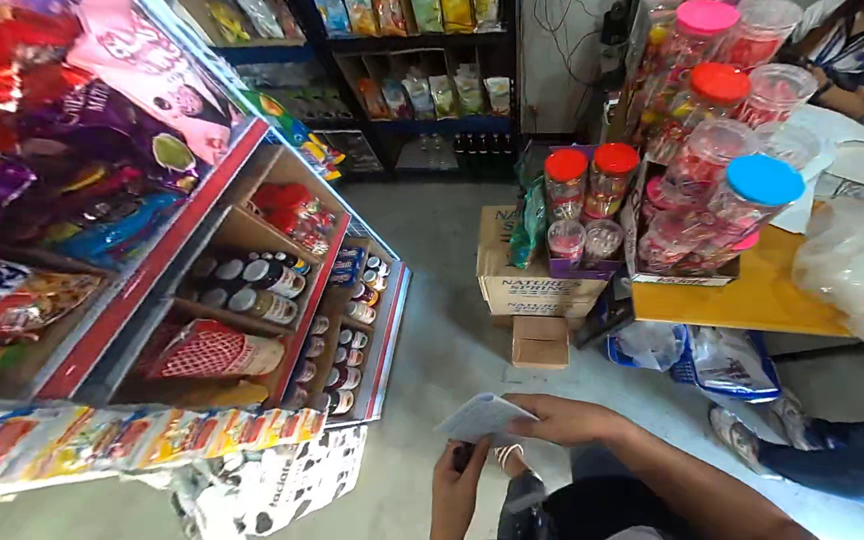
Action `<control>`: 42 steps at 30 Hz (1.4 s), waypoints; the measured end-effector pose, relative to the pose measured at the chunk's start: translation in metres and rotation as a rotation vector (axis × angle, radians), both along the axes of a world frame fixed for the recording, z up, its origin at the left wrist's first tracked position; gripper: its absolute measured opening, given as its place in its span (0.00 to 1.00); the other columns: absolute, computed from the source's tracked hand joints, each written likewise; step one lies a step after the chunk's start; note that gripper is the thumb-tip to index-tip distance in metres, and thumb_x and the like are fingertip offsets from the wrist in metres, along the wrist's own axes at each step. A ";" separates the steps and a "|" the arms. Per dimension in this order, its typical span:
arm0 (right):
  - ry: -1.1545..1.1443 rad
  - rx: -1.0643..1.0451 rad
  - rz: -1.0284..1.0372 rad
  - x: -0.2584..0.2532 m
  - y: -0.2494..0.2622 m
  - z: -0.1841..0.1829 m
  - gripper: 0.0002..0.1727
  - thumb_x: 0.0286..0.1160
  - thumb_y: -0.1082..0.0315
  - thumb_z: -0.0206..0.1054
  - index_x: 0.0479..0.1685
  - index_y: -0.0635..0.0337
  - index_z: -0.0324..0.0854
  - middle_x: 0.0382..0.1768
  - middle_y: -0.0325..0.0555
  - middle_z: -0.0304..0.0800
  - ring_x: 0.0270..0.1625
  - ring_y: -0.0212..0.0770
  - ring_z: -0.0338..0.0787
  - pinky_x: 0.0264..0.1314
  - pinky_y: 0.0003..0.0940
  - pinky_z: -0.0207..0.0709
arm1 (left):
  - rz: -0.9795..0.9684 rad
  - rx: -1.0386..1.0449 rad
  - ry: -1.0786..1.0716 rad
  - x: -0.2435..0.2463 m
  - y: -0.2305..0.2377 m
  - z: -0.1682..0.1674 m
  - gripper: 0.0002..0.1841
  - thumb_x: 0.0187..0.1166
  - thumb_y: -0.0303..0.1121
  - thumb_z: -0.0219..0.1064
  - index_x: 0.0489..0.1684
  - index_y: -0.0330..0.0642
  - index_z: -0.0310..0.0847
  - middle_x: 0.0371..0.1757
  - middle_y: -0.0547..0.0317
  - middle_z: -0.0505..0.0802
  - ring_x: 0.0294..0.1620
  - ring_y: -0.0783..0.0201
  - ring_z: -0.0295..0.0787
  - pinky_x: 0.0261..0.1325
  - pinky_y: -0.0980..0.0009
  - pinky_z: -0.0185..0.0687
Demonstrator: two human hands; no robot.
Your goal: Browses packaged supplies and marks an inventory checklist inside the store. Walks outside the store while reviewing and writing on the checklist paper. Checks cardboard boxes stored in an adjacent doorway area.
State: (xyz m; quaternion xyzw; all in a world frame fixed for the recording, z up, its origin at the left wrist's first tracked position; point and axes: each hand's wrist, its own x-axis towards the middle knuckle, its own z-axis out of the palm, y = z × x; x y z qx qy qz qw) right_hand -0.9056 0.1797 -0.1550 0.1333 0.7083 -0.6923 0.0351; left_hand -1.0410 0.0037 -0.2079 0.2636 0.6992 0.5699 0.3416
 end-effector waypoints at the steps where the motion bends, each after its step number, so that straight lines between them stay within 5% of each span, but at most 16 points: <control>1: -0.004 0.020 -0.002 -0.018 -0.002 0.000 0.21 0.90 0.71 0.52 0.75 0.77 0.71 0.68 0.70 0.81 0.71 0.52 0.82 0.78 0.46 0.70 | -0.007 -0.007 0.006 -0.020 -0.001 -0.001 0.03 0.73 0.26 0.70 0.33 0.36 0.84 0.24 0.79 0.87 0.24 0.90 0.78 0.32 0.88 0.76; 6: -0.018 0.043 -0.114 -0.078 0.018 -0.006 0.21 0.91 0.73 0.49 0.75 0.77 0.70 0.70 0.69 0.80 0.74 0.50 0.80 0.80 0.43 0.69 | -0.098 -0.027 0.047 -0.093 0.034 -0.013 0.07 0.74 0.29 0.71 0.34 0.33 0.83 0.24 0.75 0.85 0.26 0.89 0.77 0.35 0.88 0.75; 16: 0.040 -0.057 -0.364 -0.177 0.144 -0.041 0.26 0.83 0.69 0.62 0.77 0.74 0.69 0.67 0.62 0.83 0.69 0.39 0.84 0.77 0.37 0.73 | -0.349 -0.064 0.093 -0.222 0.205 -0.029 0.10 0.77 0.31 0.70 0.37 0.29 0.85 0.26 0.68 0.85 0.27 0.86 0.77 0.38 0.85 0.76; 23: 0.036 0.113 -0.314 -0.286 0.253 -0.031 0.22 0.87 0.76 0.52 0.77 0.77 0.71 0.75 0.72 0.76 0.79 0.61 0.76 0.83 0.51 0.65 | -0.382 -0.164 0.094 -0.344 0.319 -0.019 0.12 0.76 0.29 0.70 0.45 0.24 0.83 0.29 0.65 0.87 0.28 0.84 0.78 0.39 0.83 0.77; 28: 0.009 0.194 -0.403 -0.342 0.324 -0.028 0.25 0.80 0.85 0.53 0.77 0.75 0.71 0.75 0.71 0.75 0.79 0.63 0.76 0.84 0.53 0.65 | -0.454 -0.135 0.042 -0.401 0.407 -0.024 0.09 0.76 0.27 0.69 0.42 0.27 0.82 0.25 0.70 0.86 0.25 0.87 0.77 0.34 0.85 0.76; 32: -0.099 0.211 -0.579 -0.382 0.380 -0.030 0.23 0.82 0.82 0.54 0.76 0.76 0.72 0.73 0.72 0.77 0.77 0.63 0.78 0.82 0.56 0.66 | -0.668 -0.196 0.133 -0.449 0.493 -0.032 0.14 0.77 0.30 0.69 0.46 0.23 0.84 0.31 0.59 0.89 0.31 0.80 0.81 0.43 0.77 0.80; 38: -0.186 0.176 -0.836 -0.441 0.458 -0.031 0.22 0.84 0.80 0.53 0.75 0.74 0.73 0.72 0.72 0.79 0.75 0.64 0.80 0.80 0.58 0.68 | -1.077 -0.319 0.201 -0.521 0.644 -0.033 0.13 0.76 0.34 0.73 0.40 0.28 0.84 0.27 0.61 0.85 0.28 0.75 0.77 0.39 0.73 0.76; 42: -0.173 0.135 -1.051 -0.451 0.498 -0.024 0.23 0.86 0.75 0.55 0.77 0.75 0.70 0.73 0.72 0.77 0.75 0.62 0.79 0.80 0.53 0.68 | -1.272 -0.235 0.184 -0.522 0.738 -0.029 0.12 0.76 0.33 0.73 0.37 0.29 0.85 0.27 0.63 0.86 0.29 0.77 0.79 0.41 0.75 0.78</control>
